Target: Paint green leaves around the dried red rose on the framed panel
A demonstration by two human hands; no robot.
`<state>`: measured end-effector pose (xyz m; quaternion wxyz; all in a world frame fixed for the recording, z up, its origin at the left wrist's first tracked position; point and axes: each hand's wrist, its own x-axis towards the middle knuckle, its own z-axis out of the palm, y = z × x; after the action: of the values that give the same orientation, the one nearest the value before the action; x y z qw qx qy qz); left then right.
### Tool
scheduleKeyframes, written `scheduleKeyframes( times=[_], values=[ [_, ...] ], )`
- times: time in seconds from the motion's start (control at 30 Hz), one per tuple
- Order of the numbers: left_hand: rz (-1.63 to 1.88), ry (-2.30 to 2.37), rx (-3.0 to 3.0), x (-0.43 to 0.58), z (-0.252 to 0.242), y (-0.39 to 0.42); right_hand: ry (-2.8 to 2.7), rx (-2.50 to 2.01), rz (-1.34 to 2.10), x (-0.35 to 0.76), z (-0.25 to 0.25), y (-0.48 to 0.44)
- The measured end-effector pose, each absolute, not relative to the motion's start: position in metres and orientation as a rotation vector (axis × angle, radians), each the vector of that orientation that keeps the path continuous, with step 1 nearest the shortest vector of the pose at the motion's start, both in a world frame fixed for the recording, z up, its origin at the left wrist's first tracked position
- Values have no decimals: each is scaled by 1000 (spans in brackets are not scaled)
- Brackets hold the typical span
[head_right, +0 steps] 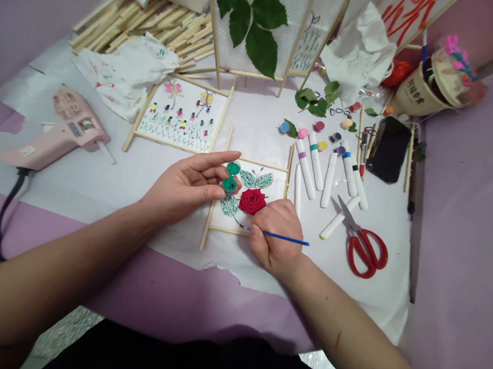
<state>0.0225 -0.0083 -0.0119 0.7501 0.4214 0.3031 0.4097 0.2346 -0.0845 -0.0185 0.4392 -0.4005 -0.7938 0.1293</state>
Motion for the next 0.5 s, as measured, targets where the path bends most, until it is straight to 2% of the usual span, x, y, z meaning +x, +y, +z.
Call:
scheduleKeyframes(
  times=[0.5],
  values=[
    [899, 646, 910, 22, -11, -9, -1982, -1014, 280, 238, -15, -87]
  ],
)
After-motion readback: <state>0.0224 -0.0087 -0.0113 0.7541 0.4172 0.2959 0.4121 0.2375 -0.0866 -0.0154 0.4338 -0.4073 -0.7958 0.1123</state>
